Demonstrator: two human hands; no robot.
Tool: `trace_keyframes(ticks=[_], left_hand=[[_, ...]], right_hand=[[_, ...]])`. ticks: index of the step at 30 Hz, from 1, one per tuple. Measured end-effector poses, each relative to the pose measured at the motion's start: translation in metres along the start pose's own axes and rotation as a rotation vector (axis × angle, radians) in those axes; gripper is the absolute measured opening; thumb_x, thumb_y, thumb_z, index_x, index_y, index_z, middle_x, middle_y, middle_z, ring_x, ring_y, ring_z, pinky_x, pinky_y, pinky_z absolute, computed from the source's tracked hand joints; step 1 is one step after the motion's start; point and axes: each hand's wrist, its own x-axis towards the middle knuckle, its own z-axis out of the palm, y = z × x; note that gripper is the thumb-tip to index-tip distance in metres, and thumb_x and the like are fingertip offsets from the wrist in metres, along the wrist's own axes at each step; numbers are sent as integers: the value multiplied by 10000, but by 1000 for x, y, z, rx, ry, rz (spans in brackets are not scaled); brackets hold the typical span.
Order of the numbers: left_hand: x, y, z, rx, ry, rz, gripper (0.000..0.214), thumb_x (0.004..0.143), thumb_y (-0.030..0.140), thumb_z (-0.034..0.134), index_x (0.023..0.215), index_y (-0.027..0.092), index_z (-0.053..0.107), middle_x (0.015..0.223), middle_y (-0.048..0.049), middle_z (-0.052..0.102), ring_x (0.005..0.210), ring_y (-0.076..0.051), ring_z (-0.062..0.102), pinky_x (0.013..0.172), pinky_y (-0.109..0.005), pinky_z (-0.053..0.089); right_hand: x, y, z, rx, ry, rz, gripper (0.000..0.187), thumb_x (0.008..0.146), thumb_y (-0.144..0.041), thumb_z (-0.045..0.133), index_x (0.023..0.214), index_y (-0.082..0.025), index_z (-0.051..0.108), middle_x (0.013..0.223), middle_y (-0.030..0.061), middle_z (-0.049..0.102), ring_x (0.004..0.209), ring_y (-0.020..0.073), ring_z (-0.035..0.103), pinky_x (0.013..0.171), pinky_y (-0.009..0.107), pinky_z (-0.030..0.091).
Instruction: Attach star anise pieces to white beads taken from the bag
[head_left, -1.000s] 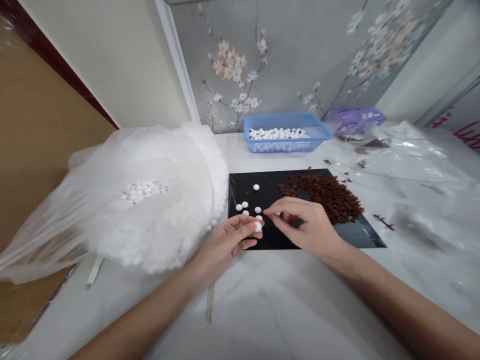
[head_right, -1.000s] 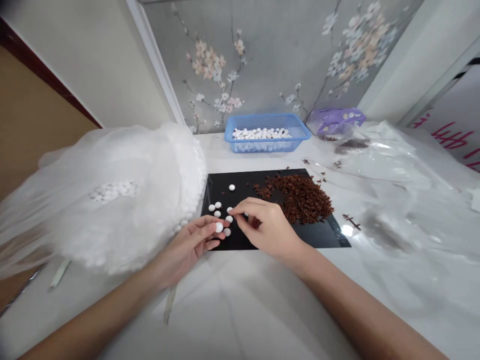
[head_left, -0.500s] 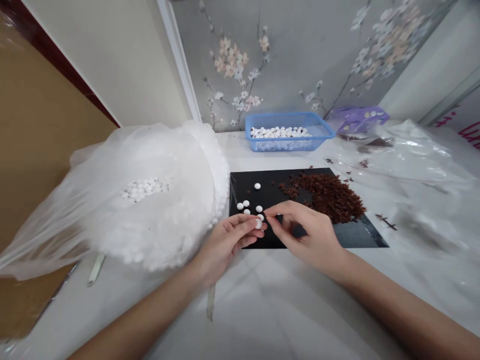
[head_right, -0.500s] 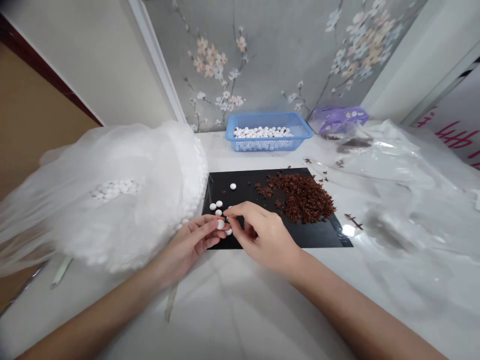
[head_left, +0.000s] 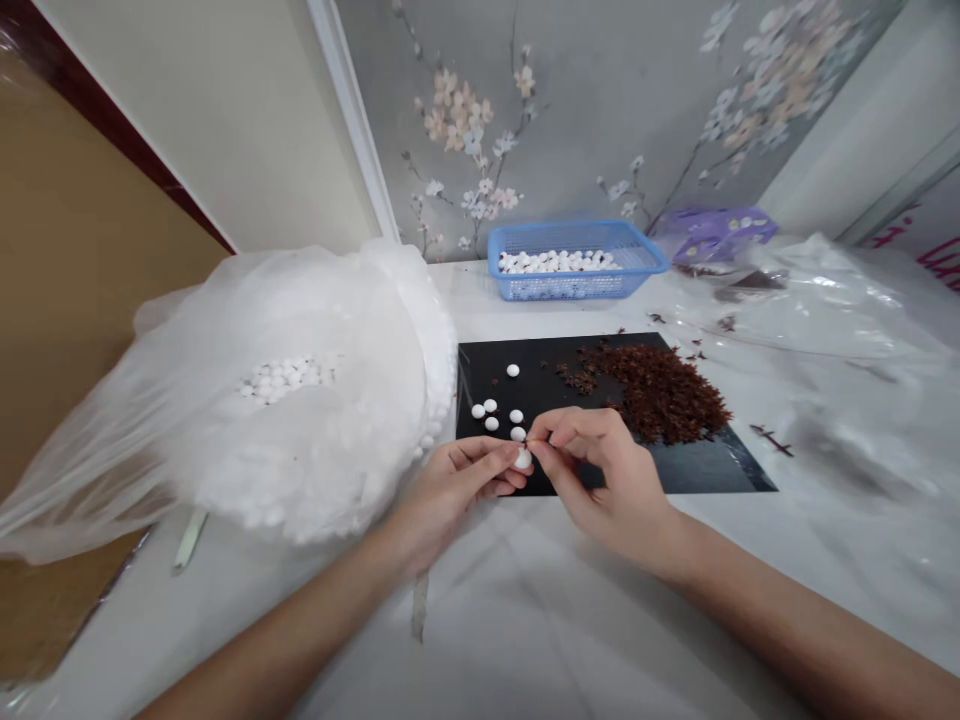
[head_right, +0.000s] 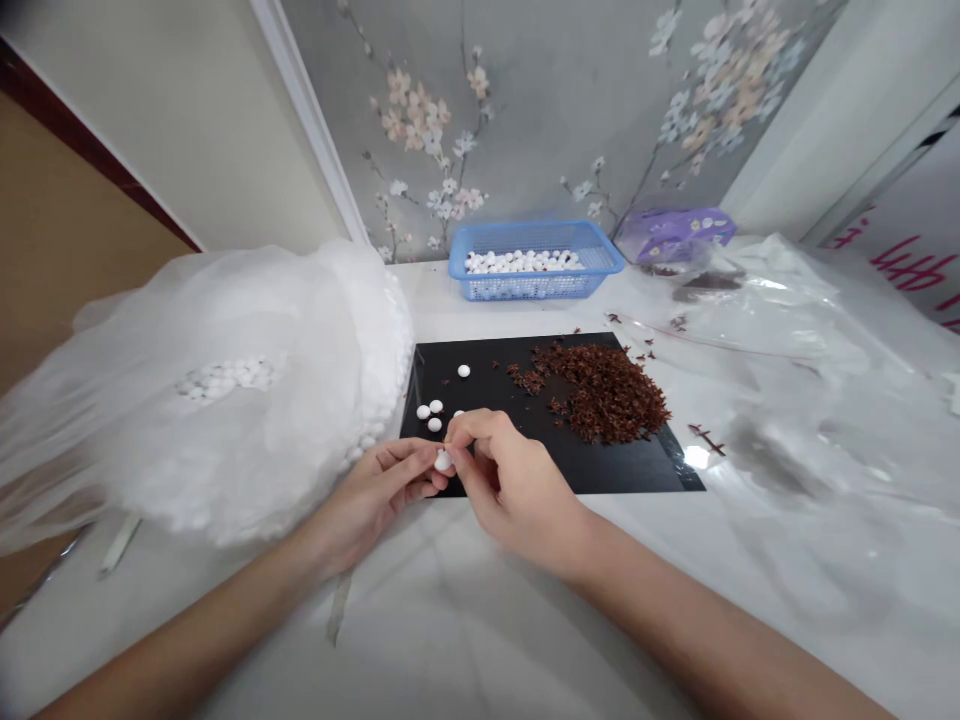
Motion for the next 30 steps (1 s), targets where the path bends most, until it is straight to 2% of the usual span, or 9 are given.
trace_keyframes(ticks=[10, 14, 20, 25, 30], left_hand=[[-2, -1, -1, -11, -25, 11, 179, 748, 321, 638, 748, 151, 692, 724, -13, 634, 688, -71, 551, 718, -184, 430], [-1, 1, 0, -47, -20, 17, 200, 756, 331, 627, 719, 140, 677, 712, -12, 625, 674, -71, 541, 706, -187, 426], [0, 0, 0, -67, -18, 18, 200, 748, 325, 638, 710, 130, 664, 694, -13, 619, 675, -73, 549, 696, -187, 426], [0, -1, 0, -78, -23, 28, 192, 748, 322, 638, 707, 135, 661, 687, -4, 615, 657, -67, 542, 696, -190, 428], [0, -1, 0, -71, -9, 33, 204, 745, 338, 635, 704, 140, 661, 698, -8, 621, 673, -79, 545, 709, -204, 424]], right_hand=[[1, -1, -1, -106, -50, -93, 238, 793, -36, 439, 855, -239, 330, 841, 2, 564, 557, 73, 499, 462, 180, 398], [2, -3, -2, -101, -59, -79, 227, 796, -74, 472, 861, -237, 328, 866, 16, 552, 560, 78, 505, 448, 189, 394], [1, -2, 0, -81, -160, -34, 218, 804, -114, 505, 834, -223, 319, 967, 41, 508, 485, 38, 457, 434, 193, 397], [0, 2, 2, -94, -161, -34, 202, 825, -129, 484, 841, -227, 309, 977, 53, 489, 593, 78, 514, 462, 199, 409], [1, 2, 2, -98, -167, -23, 202, 836, -129, 463, 824, -230, 289, 978, 42, 495, 583, 71, 508, 473, 196, 404]])
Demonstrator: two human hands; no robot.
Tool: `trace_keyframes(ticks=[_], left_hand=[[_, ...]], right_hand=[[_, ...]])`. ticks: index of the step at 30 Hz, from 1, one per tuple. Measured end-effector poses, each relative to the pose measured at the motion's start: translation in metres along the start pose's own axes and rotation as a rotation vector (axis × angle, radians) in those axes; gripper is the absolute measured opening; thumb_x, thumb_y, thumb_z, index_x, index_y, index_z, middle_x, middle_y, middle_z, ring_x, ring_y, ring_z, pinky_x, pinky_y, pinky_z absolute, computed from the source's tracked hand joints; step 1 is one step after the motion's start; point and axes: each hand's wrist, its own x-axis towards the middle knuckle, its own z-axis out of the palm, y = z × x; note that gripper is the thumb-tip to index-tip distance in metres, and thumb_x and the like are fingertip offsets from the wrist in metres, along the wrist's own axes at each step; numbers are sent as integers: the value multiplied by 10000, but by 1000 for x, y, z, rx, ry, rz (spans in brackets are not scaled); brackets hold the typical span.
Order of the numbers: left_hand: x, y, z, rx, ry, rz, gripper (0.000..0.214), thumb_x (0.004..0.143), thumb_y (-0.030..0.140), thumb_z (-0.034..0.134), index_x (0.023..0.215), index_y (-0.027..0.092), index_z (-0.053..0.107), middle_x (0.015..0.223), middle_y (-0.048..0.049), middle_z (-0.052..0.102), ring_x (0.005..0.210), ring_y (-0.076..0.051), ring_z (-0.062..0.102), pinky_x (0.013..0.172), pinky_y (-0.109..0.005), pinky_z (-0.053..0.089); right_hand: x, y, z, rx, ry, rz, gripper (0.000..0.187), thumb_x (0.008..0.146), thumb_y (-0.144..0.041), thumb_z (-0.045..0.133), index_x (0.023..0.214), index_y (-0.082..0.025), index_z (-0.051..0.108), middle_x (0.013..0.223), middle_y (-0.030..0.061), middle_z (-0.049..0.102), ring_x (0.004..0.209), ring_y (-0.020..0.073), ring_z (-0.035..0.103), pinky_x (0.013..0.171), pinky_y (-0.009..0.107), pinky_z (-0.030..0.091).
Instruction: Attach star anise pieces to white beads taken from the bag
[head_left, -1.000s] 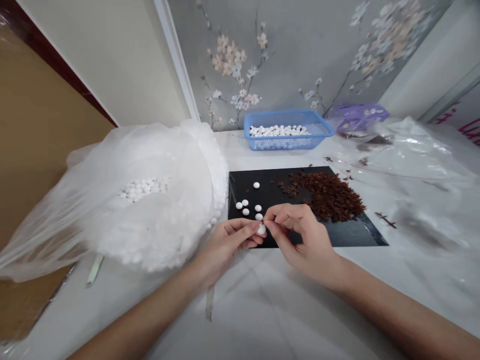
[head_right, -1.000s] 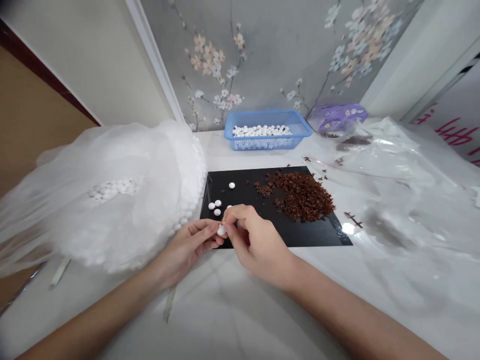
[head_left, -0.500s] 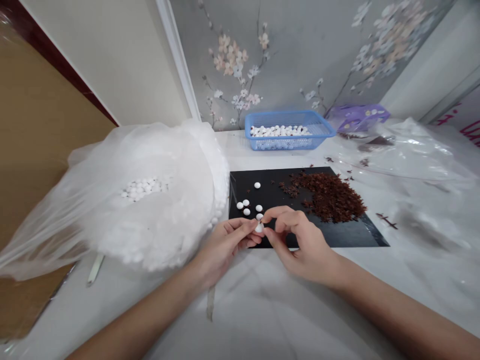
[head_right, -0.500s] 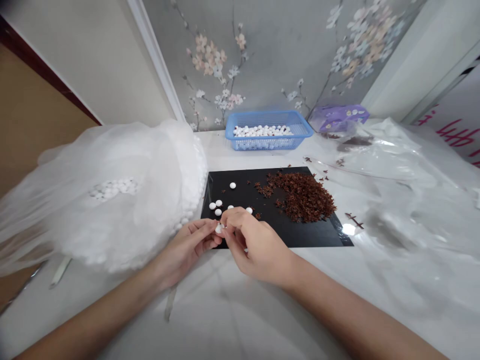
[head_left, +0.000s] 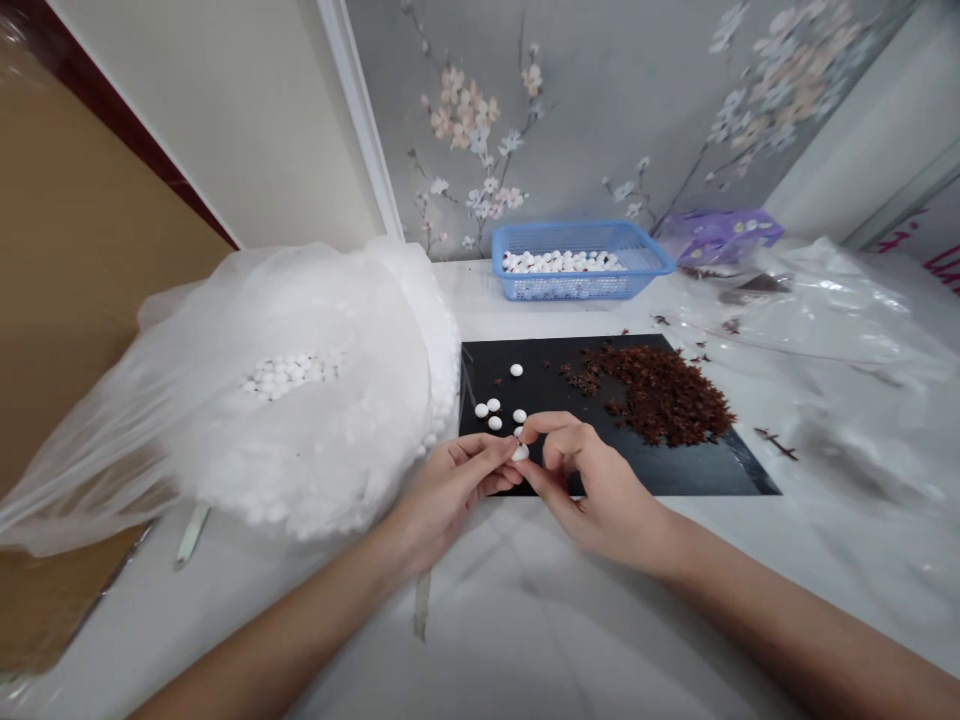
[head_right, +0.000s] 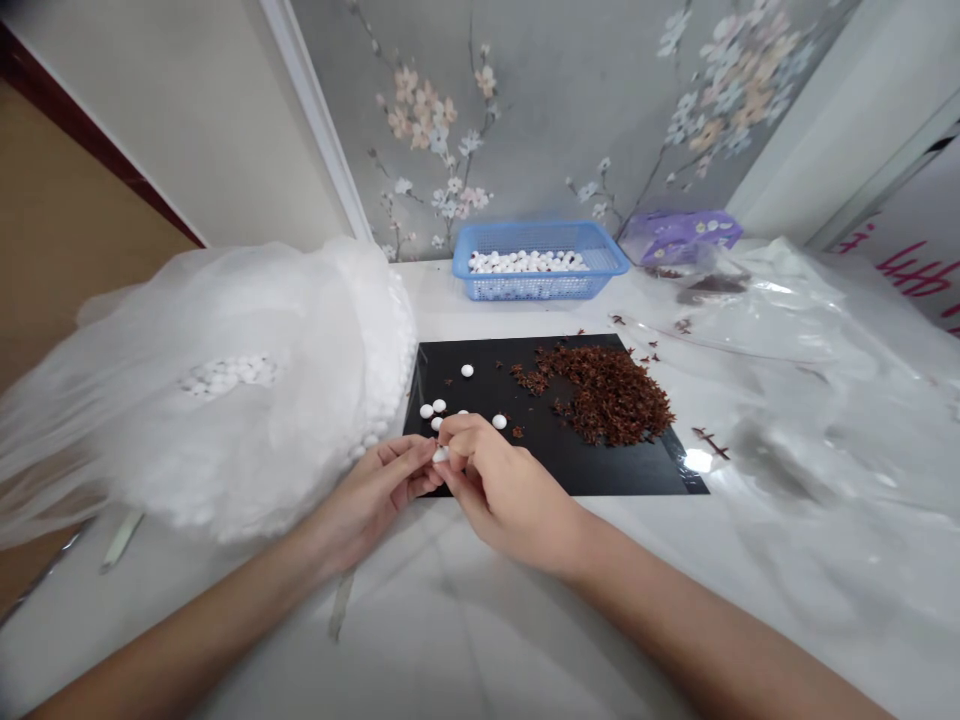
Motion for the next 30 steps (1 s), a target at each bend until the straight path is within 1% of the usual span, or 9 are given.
trace_keyframes(ticks=[3, 9, 15, 18, 21, 24, 27, 30], left_hand=[[0, -1, 0, -4, 10, 2, 198, 744, 334, 636, 697, 144, 660, 681, -1, 611, 660, -74, 537, 697, -198, 419], [1, -1, -1, -17, 36, 14, 190, 737, 326, 645, 707, 139, 655, 670, 3, 599, 645, -66, 524, 687, -195, 424], [0, 1, 1, -24, 48, 3, 190, 729, 324, 654, 693, 137, 656, 644, 9, 588, 635, -60, 518, 676, -178, 423], [0, 2, 2, -36, 71, -4, 197, 706, 329, 673, 695, 133, 663, 653, 4, 598, 638, -59, 524, 679, -173, 427], [1, 2, 2, -49, 91, -11, 210, 681, 336, 693, 688, 128, 667, 654, 1, 603, 625, -57, 523, 661, -168, 427], [1, 2, 2, -51, 94, -10, 207, 673, 334, 700, 684, 130, 669, 651, 2, 604, 619, -56, 520, 652, -166, 426], [2, 1, 1, -20, 75, 1, 199, 700, 335, 679, 696, 136, 673, 642, 5, 597, 621, -54, 515, 657, -166, 422], [2, 1, -1, 40, 36, 2, 203, 730, 344, 651, 714, 144, 675, 674, 0, 609, 643, -57, 523, 668, -170, 423]], right_hand=[[1, -1, 0, -6, 8, 8, 207, 835, -131, 463, 808, -229, 284, 971, 39, 505, 620, 82, 529, 486, 194, 408], [2, -2, 3, -17, 60, 17, 221, 829, -146, 487, 785, -226, 286, 943, 24, 529, 558, 61, 485, 475, 185, 389], [4, -3, 4, -8, 71, 15, 231, 842, -139, 468, 758, -222, 271, 925, 10, 550, 542, 45, 473, 479, 168, 381], [5, -3, 4, -2, 58, 36, 230, 849, -146, 456, 748, -221, 263, 928, 18, 555, 521, 43, 458, 472, 170, 378], [5, -2, 4, 9, 44, 54, 224, 852, -151, 444, 745, -221, 259, 939, 34, 557, 536, 52, 472, 476, 178, 382], [6, -1, 4, 8, 34, 53, 226, 851, -150, 444, 746, -222, 258, 949, 32, 556, 555, 56, 487, 487, 178, 383], [6, -4, 2, -52, 5, 30, 216, 857, -153, 430, 744, -222, 260, 929, 22, 555, 539, 54, 477, 477, 182, 363], [6, -7, -3, -148, -40, -15, 180, 852, -157, 444, 769, -221, 298, 908, 10, 559, 483, 48, 427, 441, 188, 318]])
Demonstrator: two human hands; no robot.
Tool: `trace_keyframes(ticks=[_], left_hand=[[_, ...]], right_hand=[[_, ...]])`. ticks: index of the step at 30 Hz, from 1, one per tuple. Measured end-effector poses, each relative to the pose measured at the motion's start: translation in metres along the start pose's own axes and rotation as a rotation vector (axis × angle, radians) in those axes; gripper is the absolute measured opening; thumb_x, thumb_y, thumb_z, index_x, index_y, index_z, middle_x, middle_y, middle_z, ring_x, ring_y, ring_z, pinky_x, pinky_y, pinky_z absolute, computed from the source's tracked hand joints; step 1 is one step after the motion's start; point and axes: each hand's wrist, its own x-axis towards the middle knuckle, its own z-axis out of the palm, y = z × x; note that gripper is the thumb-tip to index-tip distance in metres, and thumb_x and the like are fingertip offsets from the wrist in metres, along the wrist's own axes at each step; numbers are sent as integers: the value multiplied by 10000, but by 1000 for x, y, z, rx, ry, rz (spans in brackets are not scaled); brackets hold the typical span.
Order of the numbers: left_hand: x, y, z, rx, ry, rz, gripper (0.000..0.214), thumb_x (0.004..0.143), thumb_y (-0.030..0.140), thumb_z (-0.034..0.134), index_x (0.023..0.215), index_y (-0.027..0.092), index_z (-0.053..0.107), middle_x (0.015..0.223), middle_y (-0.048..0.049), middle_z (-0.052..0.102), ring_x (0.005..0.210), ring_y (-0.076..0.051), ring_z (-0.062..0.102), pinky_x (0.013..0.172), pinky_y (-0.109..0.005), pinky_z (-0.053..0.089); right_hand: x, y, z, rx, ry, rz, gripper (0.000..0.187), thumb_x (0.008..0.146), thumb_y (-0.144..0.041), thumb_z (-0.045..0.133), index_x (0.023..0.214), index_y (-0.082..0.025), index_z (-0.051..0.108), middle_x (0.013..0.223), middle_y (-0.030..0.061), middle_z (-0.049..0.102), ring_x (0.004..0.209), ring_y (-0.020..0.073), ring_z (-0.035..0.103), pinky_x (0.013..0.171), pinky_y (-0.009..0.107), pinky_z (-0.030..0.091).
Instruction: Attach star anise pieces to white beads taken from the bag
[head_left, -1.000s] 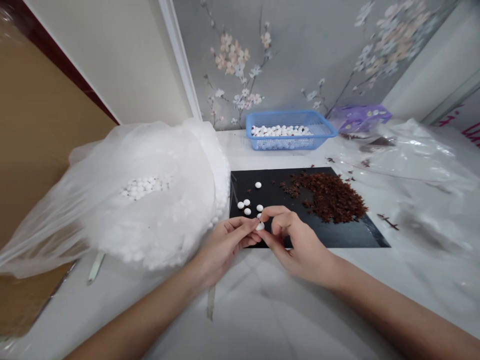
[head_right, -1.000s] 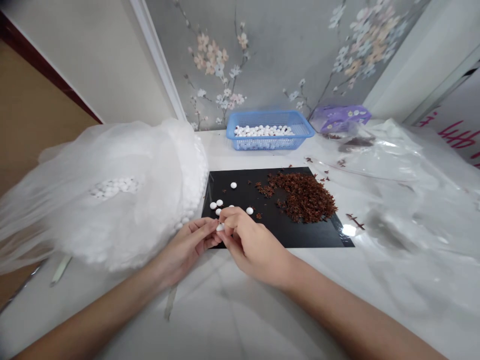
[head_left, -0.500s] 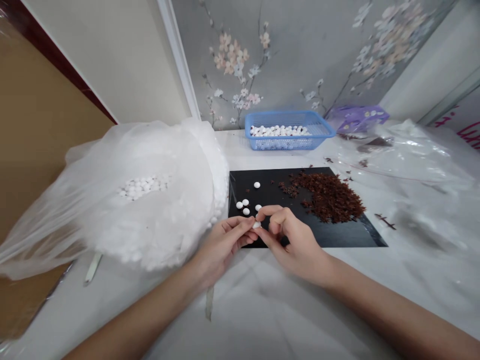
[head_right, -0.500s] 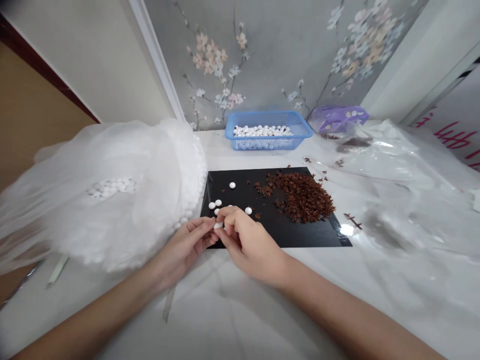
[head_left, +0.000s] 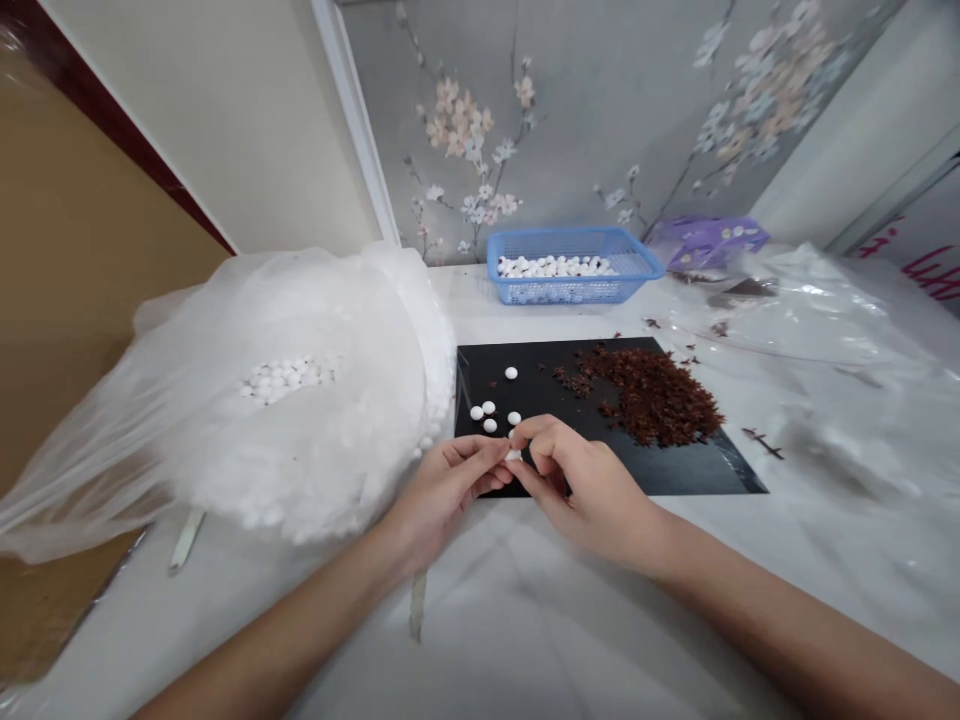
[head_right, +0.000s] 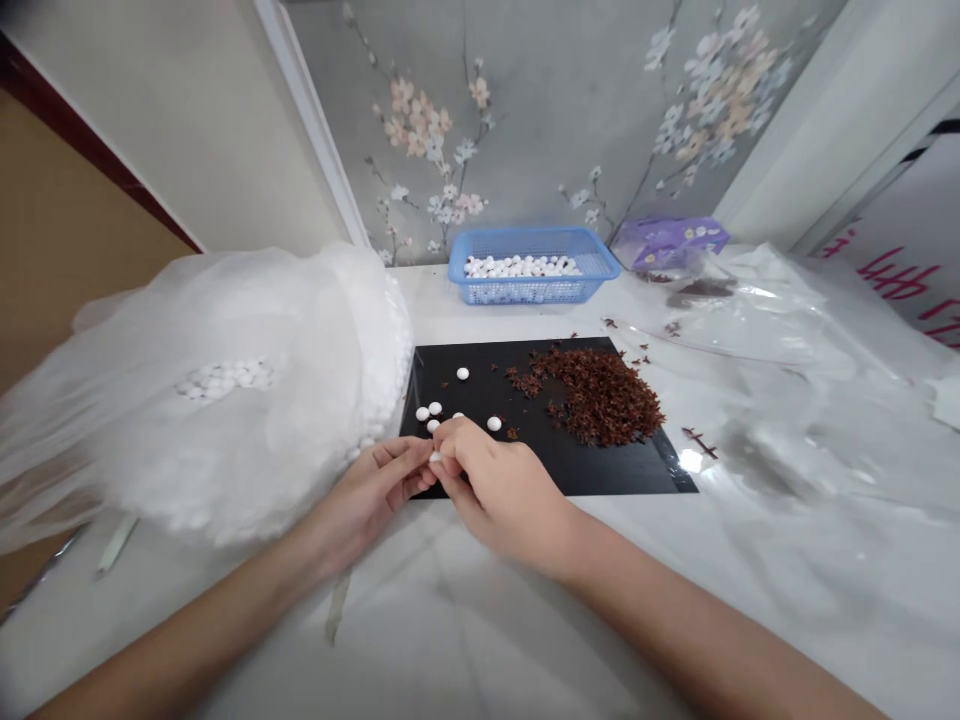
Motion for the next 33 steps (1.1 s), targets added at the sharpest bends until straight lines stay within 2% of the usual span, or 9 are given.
trace_keyframes(ticks=[4, 7, 11, 15, 19, 23, 27, 31, 33], left_hand=[[-1, 4, -6, 198, 70, 23, 210, 722, 360, 651, 802, 167, 677, 777, -18, 646, 721, -89, 565, 706, -196, 441], [-3, 8, -11, 487, 179, 174, 229, 713, 347, 653, 865, 176, 657, 825, -29, 647, 772, -124, 581, 733, -233, 456], [-4, 8, -14, 795, 260, 424, 210, 763, 281, 584, 955, 203, 617, 1009, -45, 613, 786, -129, 576, 763, -273, 474], [-8, 5, -12, 916, 265, 579, 255, 807, 245, 518, 1054, 242, 580, 1241, -58, 485, 798, -115, 575, 750, -272, 484], [-22, 17, -11, 1006, 269, 845, 269, 818, 175, 494, 1067, 246, 565, 1155, -58, 542, 799, -116, 579, 728, -251, 480], [-31, 51, -30, 1070, 676, 1055, 177, 820, 182, 483, 947, 235, 594, 923, -24, 620, 758, -125, 563, 644, -229, 458], [-25, 83, -72, 1283, 967, 811, 208, 831, 242, 422, 941, 214, 596, 970, -42, 623, 789, -160, 563, 629, -263, 445], [-17, 87, -108, 1684, 898, 206, 281, 796, 268, 424, 994, 218, 617, 1051, -91, 625, 906, -273, 571, 691, -362, 422], [-15, 83, -115, 1723, 855, 77, 333, 800, 301, 407, 1060, 222, 599, 1112, -112, 605, 974, -315, 554, 691, -379, 417]], right_hand=[[4, 9, -16, -38, 142, -33, 146, 803, -212, 543, 833, -214, 399, 819, -2, 548, 475, 62, 395, 454, 201, 325], [12, 28, -32, -298, 304, 120, 98, 797, -235, 544, 740, -199, 473, 708, -17, 542, 454, 71, 387, 481, 224, 334], [16, 55, -45, -625, 170, 363, 80, 774, -274, 540, 799, -214, 586, 859, -5, 615, 502, 104, 492, 455, 252, 305], [12, 69, -44, -705, 72, 427, 138, 783, -267, 500, 796, -218, 628, 881, 8, 646, 640, 172, 581, 476, 274, 311], [10, 70, -43, -710, 50, 472, 141, 793, -247, 484, 779, -215, 621, 885, 12, 651, 646, 179, 581, 479, 275, 313], [11, 67, -44, -715, 10, 498, 150, 820, -244, 455, 789, -205, 597, 907, 19, 641, 623, 168, 566, 474, 271, 299], [11, 67, -44, -769, 6, 478, 175, 850, -252, 409, 805, -187, 565, 918, 38, 625, 557, 148, 534, 452, 270, 266], [13, 65, -44, -752, 99, 443, 174, 859, -261, 383, 831, -178, 534, 867, 59, 616, 496, 136, 496, 438, 268, 267], [14, 62, -44, -707, 135, 454, 161, 857, -261, 382, 864, -181, 522, 744, 50, 609, 467, 145, 479, 440, 269, 281]])
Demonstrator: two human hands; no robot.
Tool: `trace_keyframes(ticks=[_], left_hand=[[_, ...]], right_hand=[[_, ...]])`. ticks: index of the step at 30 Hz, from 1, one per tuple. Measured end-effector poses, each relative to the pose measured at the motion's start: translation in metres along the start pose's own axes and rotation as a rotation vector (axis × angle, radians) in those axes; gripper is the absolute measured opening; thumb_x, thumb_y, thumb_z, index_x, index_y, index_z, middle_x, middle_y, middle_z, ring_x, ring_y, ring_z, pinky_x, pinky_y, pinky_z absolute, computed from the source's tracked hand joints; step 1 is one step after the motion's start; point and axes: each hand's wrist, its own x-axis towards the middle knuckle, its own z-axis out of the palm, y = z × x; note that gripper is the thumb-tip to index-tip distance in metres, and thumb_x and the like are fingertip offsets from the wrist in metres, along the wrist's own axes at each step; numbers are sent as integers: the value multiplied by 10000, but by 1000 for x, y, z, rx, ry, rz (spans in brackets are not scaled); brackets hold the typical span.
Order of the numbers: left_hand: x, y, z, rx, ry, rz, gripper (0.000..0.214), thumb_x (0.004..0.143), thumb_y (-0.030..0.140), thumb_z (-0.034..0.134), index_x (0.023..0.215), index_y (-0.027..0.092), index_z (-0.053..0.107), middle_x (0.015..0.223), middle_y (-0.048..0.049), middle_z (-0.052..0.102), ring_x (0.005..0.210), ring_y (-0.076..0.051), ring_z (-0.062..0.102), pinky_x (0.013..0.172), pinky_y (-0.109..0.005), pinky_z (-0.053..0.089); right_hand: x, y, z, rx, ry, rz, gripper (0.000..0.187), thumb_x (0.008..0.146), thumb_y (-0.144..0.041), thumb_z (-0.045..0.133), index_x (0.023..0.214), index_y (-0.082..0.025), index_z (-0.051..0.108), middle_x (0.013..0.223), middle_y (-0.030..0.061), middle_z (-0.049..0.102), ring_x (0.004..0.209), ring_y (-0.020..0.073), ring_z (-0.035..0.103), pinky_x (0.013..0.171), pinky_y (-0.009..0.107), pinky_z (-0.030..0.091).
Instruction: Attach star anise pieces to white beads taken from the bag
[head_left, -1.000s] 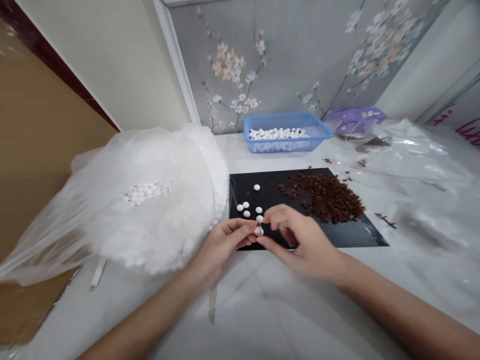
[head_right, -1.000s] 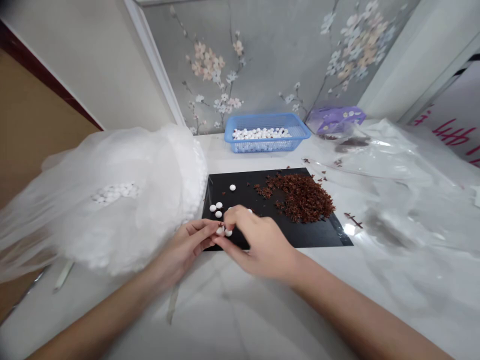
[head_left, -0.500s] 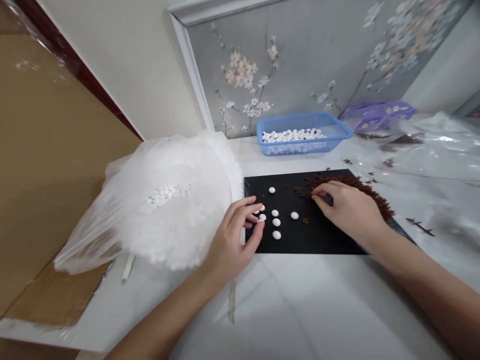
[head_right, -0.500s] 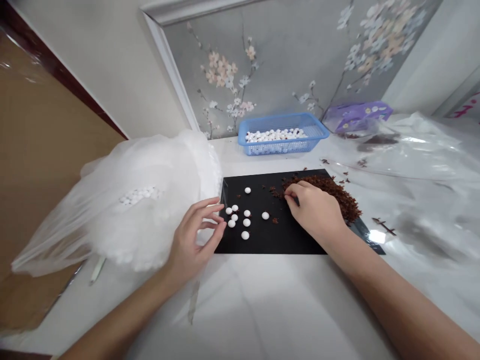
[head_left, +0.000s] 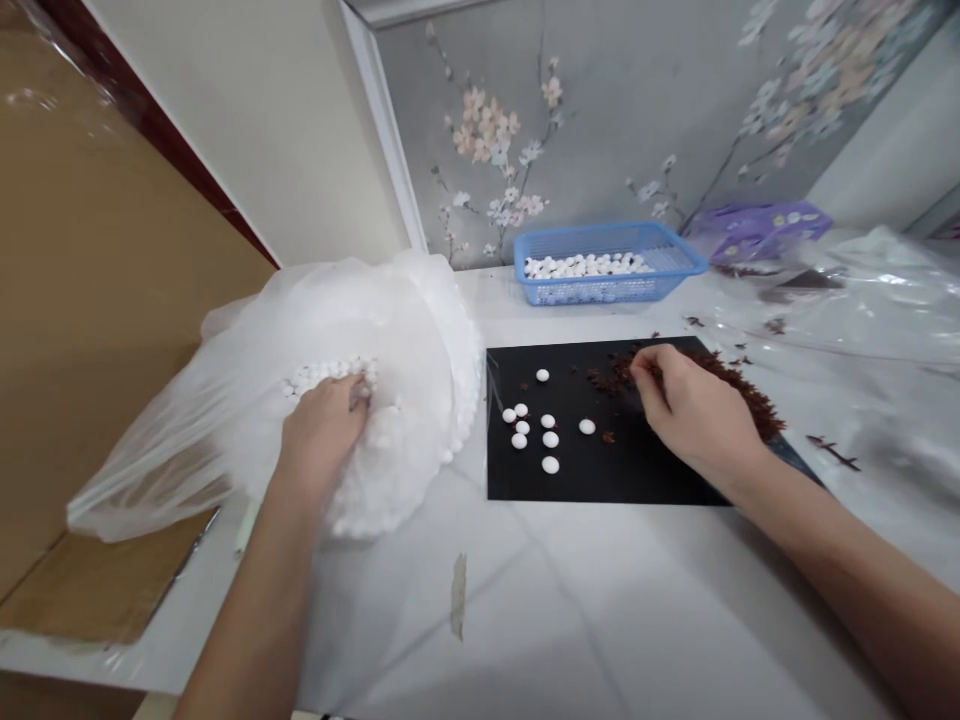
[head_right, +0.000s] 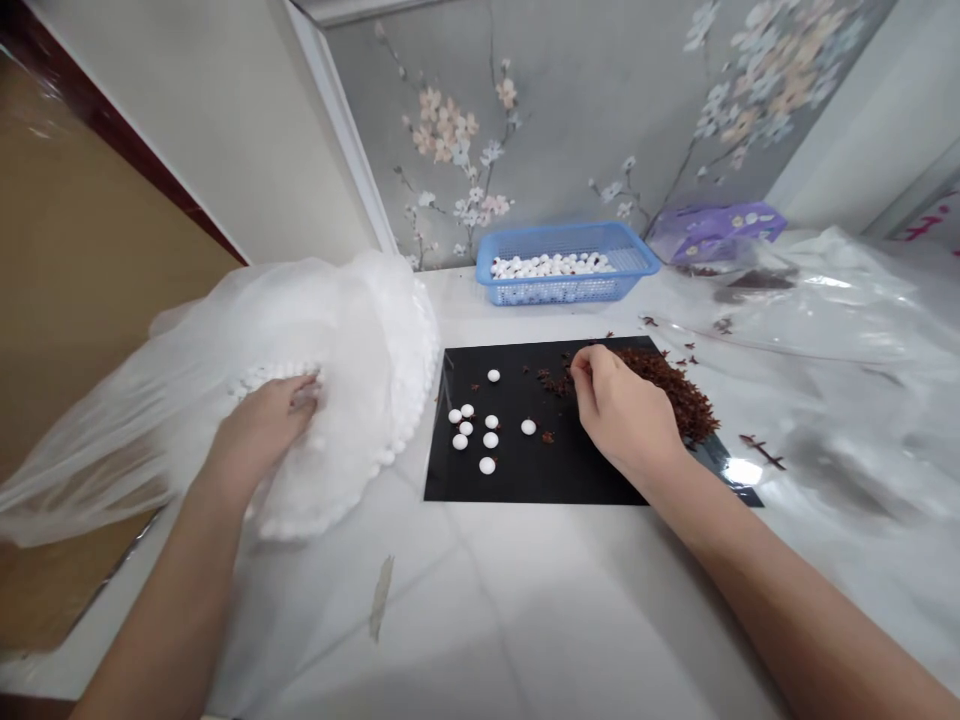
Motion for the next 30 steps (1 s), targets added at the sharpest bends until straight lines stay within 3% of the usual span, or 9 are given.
trace_keyframes(ticks=[3, 7, 11, 15, 17, 19, 22, 27, 30], left_hand=[[-2, 1, 4, -10, -1, 6, 344, 802, 282, 380, 1051, 220, 609, 1078, -115, 624, 975, -311, 562, 700, -369, 415], [-3, 3, 3, -27, 65, 11, 346, 776, 231, 406, 1054, 204, 610, 1011, -114, 652, 935, -294, 581, 724, -368, 420], [-1, 3, 1, -36, 141, -41, 345, 783, 261, 448, 1098, 223, 582, 988, -104, 661, 904, -306, 589, 715, -399, 427], [-2, 10, -5, -190, 377, -4, 352, 799, 291, 487, 1141, 226, 537, 983, -73, 654, 845, -240, 606, 743, -383, 458], [-9, 21, -10, -371, 529, 102, 311, 805, 289, 501, 1101, 213, 559, 1016, -59, 635, 829, -179, 604, 745, -322, 485], [-22, 38, -15, -579, 602, 221, 280, 792, 290, 538, 1054, 203, 586, 1031, -48, 623, 834, -145, 594, 734, -274, 504], [-51, 68, -16, -866, 457, 332, 220, 757, 256, 598, 972, 218, 625, 973, -24, 634, 836, -134, 590, 747, -261, 513], [-90, 102, 6, -1183, -119, 440, 108, 727, 234, 634, 827, 229, 674, 900, -41, 654, 858, -170, 600, 691, -252, 517], [-95, 109, 23, -1217, -304, 436, 108, 753, 258, 610, 836, 220, 669, 917, -54, 648, 899, -173, 587, 707, -244, 502]], right_hand=[[0, -1, -2, 73, 6, 27, 139, 847, -257, 405, 890, -190, 519, 638, 27, 588, 445, 151, 464, 453, 272, 306], [-1, 0, 1, 172, 51, -35, 107, 820, -241, 458, 830, -201, 558, 802, 39, 627, 529, 144, 510, 543, 277, 386], [-1, 3, 3, 213, 74, -37, 135, 810, -265, 489, 845, -197, 601, 759, 43, 623, 531, 150, 517, 549, 285, 406], [0, 2, 2, 249, 55, -45, 167, 805, -229, 490, 901, -185, 620, 796, 57, 635, 597, 171, 565, 574, 300, 436], [0, 0, 2, 298, 58, -70, 189, 819, -204, 461, 911, -186, 626, 872, 65, 643, 679, 187, 595, 602, 308, 454], [-1, -2, 1, 367, 69, -80, 214, 836, -205, 438, 933, -192, 628, 906, 66, 648, 736, 197, 612, 616, 311, 470], [-2, -7, 1, 484, 50, -36, 219, 838, -231, 453, 957, -193, 633, 876, 63, 666, 700, 191, 629, 590, 304, 486], [-3, -12, 4, 614, -4, 11, 200, 801, -253, 516, 937, -183, 645, 850, 51, 683, 639, 172, 627, 586, 295, 501], [-2, -11, 5, 551, 15, -51, 199, 812, -242, 496, 910, -184, 659, 881, 54, 672, 710, 179, 625, 631, 301, 498]])
